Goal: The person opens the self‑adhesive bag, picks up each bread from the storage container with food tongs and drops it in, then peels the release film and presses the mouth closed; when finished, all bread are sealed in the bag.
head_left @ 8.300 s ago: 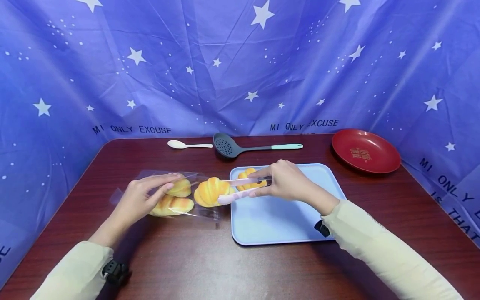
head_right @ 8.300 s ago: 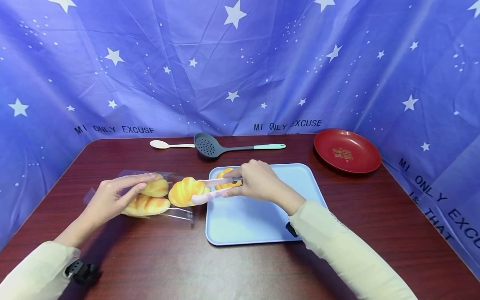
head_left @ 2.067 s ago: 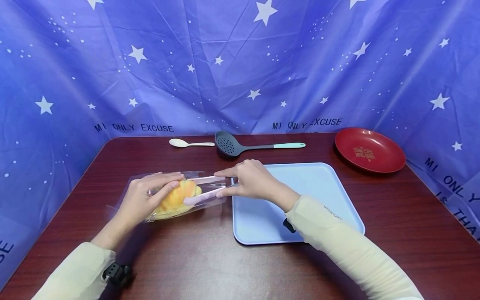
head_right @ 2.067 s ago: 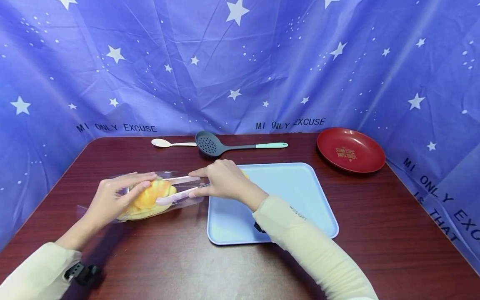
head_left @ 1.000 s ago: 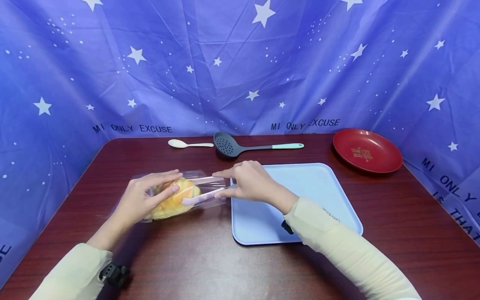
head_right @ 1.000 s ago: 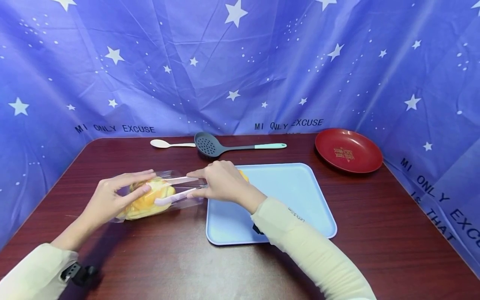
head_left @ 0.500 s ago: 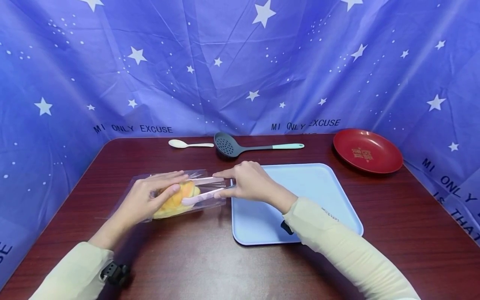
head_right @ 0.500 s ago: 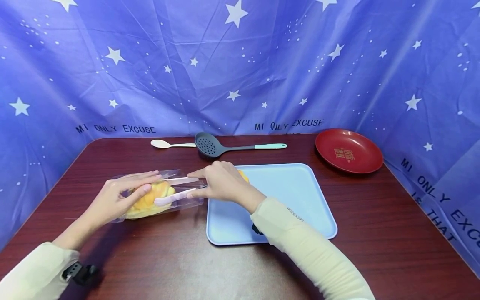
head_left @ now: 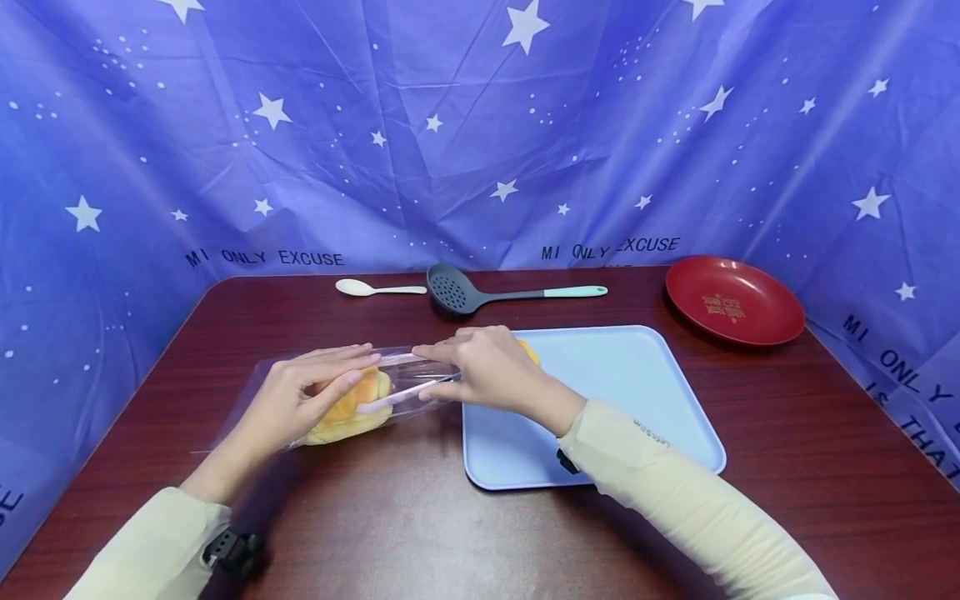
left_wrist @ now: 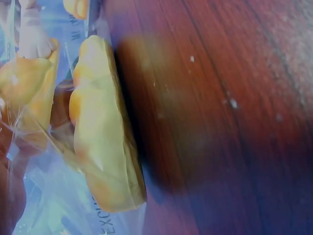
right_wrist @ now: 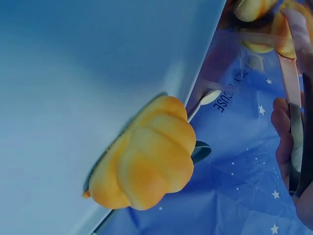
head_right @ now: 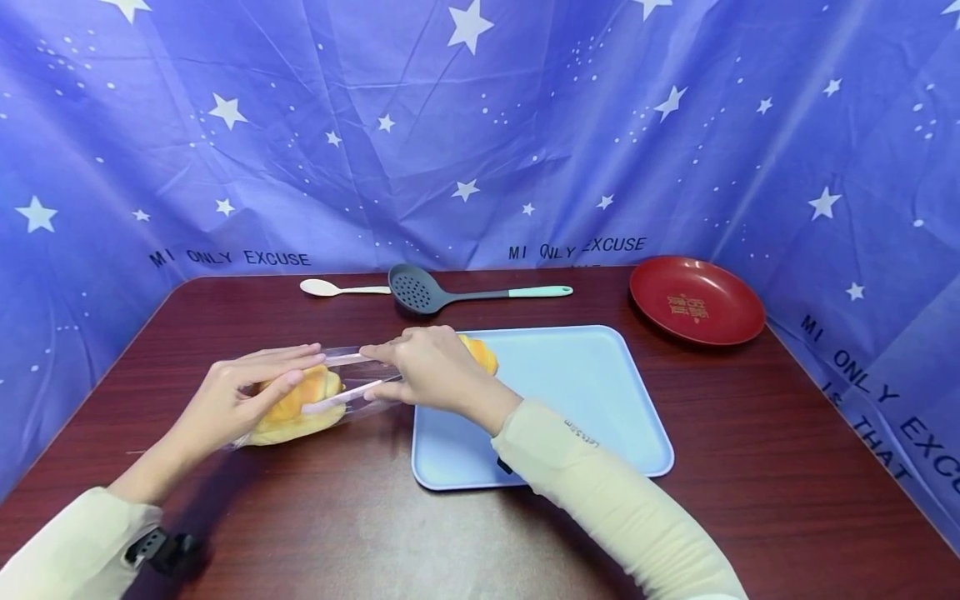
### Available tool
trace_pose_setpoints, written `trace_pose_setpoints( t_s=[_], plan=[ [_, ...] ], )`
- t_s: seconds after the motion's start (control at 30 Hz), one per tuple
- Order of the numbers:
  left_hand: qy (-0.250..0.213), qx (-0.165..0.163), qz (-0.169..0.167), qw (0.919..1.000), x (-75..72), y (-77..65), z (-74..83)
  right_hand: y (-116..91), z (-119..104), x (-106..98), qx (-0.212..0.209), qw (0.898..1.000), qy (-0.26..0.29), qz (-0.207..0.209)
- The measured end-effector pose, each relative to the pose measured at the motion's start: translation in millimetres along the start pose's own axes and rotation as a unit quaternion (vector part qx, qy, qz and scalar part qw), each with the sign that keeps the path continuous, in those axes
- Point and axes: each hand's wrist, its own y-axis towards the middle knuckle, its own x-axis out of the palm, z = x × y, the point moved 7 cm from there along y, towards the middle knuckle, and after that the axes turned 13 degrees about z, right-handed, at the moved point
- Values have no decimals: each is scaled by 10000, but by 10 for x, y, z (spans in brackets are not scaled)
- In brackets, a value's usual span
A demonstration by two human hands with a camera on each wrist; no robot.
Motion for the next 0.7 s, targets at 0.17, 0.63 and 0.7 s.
trace_pose_setpoints(
  t_s=[0.17,0.63,0.7],
  plan=[
    [-28,-6,20,10000,-4,5,-1,3,-45,25,-121,9998,-168,30],
    [-222,117,235,9994,-23,-2,20,24,-158,57,-404,9982,-411,135],
    [-243,129,230,9994,-22,3,15,27,-192,31,-663,9955,-561,370]
  ],
)
